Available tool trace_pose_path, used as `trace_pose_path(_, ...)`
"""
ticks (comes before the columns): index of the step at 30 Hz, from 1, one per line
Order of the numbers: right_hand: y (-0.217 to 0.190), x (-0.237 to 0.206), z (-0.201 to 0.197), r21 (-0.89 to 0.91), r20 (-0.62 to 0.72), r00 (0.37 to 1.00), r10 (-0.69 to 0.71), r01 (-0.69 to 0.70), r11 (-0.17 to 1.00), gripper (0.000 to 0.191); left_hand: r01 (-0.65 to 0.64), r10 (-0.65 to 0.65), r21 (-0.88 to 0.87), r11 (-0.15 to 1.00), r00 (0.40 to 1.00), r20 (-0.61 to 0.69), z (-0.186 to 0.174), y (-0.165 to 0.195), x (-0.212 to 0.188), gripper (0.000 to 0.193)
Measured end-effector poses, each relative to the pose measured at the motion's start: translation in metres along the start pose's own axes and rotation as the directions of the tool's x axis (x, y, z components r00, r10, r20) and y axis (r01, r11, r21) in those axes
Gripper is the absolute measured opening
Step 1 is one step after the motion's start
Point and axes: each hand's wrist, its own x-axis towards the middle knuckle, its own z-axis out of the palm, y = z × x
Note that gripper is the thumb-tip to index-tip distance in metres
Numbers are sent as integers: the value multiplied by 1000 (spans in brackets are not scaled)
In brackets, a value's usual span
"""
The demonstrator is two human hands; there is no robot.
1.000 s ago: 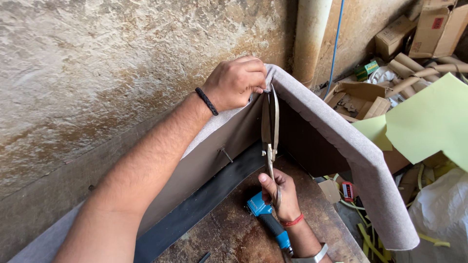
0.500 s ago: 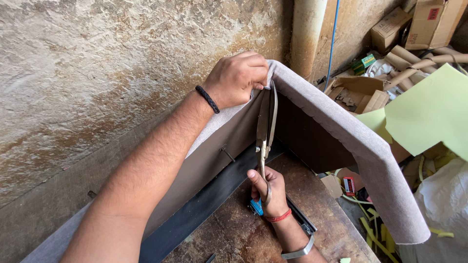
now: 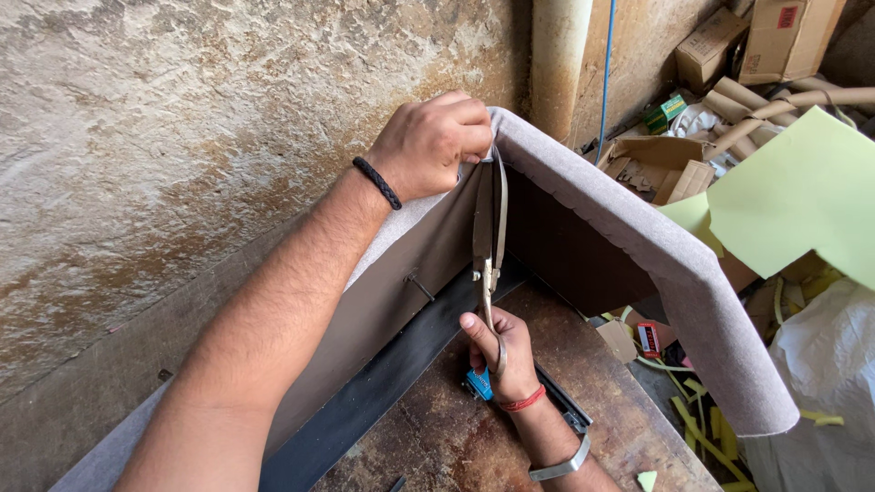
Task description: The person carries a large piece of grey upholstery fabric to a workbench, spreads and smooths it over a foam-padded wooden furniture frame, and folds the fabric edges over the frame. They then use a pneumatic staple gun to fasten the fabric along the frame, working along the edges and corners.
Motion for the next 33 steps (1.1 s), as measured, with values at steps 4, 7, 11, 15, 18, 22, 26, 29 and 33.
trace_pose_path(4, 3, 5, 2, 27, -2, 1000, -10, 10, 1000, 47, -13, 13, -8, 1000, 1000, 4, 2, -1, 0, 19)
trace_pose_path(7, 7, 9, 4, 49, 7, 1000, -29, 29, 998, 47, -2, 2, -17, 1000, 1000, 8, 2, -1, 1, 19)
trace_pose_path(11, 15, 11, 0, -19, 1, 999, -42, 42, 999, 43, 28, -28, 4, 1000, 999, 23, 2, 2, 0, 20)
trace_pose_path(15, 18, 18, -17, -147, -34, 999, -39, 33, 989, 41, 79, -78, -13, 997, 996, 33, 2, 8, -1, 14)
trace_pose_path(18, 15, 31, -28, -219, -24, 996, -83, 75, 973, 41, 63, -63, 47, 997, 998, 12, 3, 12, 0, 7)
trace_pose_path(22, 14, 41, -36, -275, -22, 995, -95, 85, 958, 39, 69, -69, 19, 997, 997, 35, 2, 12, 2, 9)
trace_pose_path(26, 19, 40, -37, -269, -29, 995, -91, 80, 960, 46, 106, -107, 18, 994, 992, 74, 0, 9, 3, 18)
trace_pose_path(29, 21, 41, -38, -269, -25, 993, -117, 106, 957, 45, 108, -110, -72, 991, 994, -21, 1, 9, 1, 17)
trace_pose_path(33, 19, 42, -32, -262, -23, 989, -144, 133, 956, 41, 131, -133, -97, 987, 991, -14, 2, 11, 0, 17)
